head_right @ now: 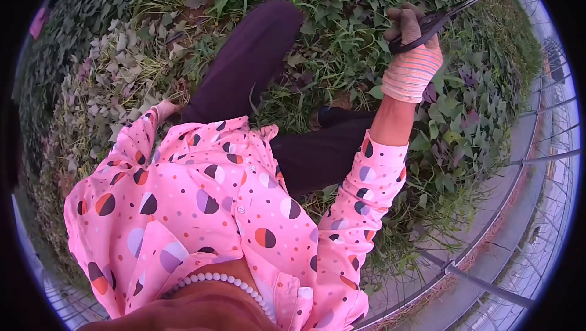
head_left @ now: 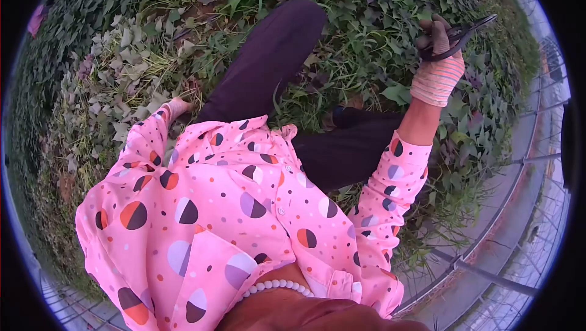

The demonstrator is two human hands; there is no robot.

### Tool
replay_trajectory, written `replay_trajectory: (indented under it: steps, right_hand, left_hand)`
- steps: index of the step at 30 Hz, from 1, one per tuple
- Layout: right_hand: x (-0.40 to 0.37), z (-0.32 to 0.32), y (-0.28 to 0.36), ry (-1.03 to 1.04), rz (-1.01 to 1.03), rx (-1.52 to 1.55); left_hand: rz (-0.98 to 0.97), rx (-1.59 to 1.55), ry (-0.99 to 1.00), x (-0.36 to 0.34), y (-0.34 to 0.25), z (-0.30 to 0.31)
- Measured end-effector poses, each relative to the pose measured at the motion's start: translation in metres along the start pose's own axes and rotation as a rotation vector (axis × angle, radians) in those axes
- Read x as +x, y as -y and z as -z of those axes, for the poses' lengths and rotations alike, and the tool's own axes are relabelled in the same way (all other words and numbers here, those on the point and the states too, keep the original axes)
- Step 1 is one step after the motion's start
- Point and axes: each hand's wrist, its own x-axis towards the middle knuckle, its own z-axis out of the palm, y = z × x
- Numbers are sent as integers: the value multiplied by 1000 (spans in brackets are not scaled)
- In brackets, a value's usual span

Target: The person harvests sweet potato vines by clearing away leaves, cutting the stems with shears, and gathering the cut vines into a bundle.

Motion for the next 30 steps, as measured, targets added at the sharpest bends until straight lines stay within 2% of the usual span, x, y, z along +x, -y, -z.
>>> replay_trajectory:
  steps: [4, 7, 8, 10, 12, 13, 16, 17, 18, 20, 22, 24, 26, 27, 28, 30]
  right_hand:
    - [0, 7, 3, -4, 2, 51]
    - [1, 9, 3, 7, 18, 73]
    - [1, 8, 4, 11, 5, 95]
    - [0, 5, 6, 21, -6, 119]
    - [-1, 3, 9, -21, -16, 79]
    - [0, 7, 10, -16, -18, 51]
    - [12, 27, 19, 38, -75, -2]
    - [20, 34, 20, -26, -173, 45]
    - [27, 41, 19, -30, -163, 49]
    - [33, 54, 6, 59, -240, -2]
    - [51, 65, -13, 90, -297, -182]
    - [76, 69, -41, 113, -440, -264]
    - [107, 78, -97, 69, -577, -265]
    - [74, 77, -85, 174, -521, -421]
    - [90, 87, -122, 183, -576, -390]
    - [107, 70, -155, 214, -715, -473]
  left_hand:
    - [1, -192, 18, -52, -13, 7]
    - [48, 204, -32, -81, -48, 20]
    - [52, 203, -32, -95, -72, 21]
    - [145, 404, -14, -105, -112, 29]
    - [-94, 531, 50, -50, -114, 57]
    - [-146, 555, 35, -27, -126, 69]
    - [-381, 453, -81, -2, -224, 80]
    - [-450, 397, -109, -1, -259, 82]
    - [-508, 354, -125, -5, -293, 78]
    - [-507, 299, -155, -55, -370, 42]
    - [-724, 501, -93, -3, -431, 23]
    - [-943, 720, -7, 17, -487, -23]
    - [-980, 881, 161, 21, -537, -83]
    - [-1070, 904, 204, 0, -514, -101]
    - [-1151, 923, 301, 32, -525, -131]
    - [-1260, 982, 417, 60, -544, -179]
